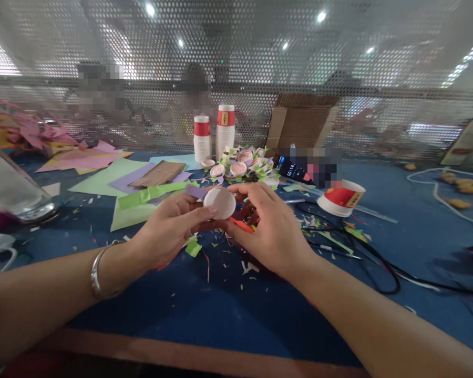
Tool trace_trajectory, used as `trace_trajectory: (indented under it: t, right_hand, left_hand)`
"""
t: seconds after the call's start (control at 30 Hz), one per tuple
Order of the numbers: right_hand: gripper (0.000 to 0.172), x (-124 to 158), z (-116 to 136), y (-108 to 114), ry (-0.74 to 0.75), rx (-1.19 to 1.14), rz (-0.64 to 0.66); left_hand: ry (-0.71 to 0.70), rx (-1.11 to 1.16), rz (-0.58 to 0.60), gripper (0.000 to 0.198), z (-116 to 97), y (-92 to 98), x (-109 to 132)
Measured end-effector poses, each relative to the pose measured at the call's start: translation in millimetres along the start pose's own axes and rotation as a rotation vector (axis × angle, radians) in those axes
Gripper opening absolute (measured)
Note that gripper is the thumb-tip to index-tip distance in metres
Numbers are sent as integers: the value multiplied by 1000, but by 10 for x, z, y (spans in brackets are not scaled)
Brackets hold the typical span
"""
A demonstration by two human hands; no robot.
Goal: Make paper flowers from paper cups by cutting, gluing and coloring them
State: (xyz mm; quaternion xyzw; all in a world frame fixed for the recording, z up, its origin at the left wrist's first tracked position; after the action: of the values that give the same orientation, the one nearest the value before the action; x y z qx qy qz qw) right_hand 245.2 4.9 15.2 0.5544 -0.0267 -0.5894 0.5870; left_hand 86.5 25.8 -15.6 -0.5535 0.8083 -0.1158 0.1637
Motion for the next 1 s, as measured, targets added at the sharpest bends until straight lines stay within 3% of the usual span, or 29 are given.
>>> trace_trajectory:
  t: [0.17,0.47,0.83,1.0]
  right_hand:
    - [50,8,-48,16,-64,-113,12]
    - [54,44,1,80,59,-68,-37]
    - [43,19,74,108,204,58,-16]
    - [41,20,62,116,200,55,-1]
  left_hand:
    - [-73,5,139,23,-43,-43,44]
    - [-253,-94,284,43,-167,-6,6]
    - [-344,-248,325,44,-161,44,-35]
    - [-344,-235,333,44,-155,37,-35]
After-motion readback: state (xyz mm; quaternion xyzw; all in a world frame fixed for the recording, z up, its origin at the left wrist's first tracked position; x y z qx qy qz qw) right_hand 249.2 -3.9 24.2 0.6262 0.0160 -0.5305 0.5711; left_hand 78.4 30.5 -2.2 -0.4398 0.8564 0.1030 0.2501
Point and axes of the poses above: each hand's wrist, its own x-axis away from the middle knuckle, its own y-axis out of the back of the hand, z = x × y, the point moved 5 cm from there along -x, towards the middle knuckle, and after that the axes turned 3 degrees about x, right-handed, at the moved point
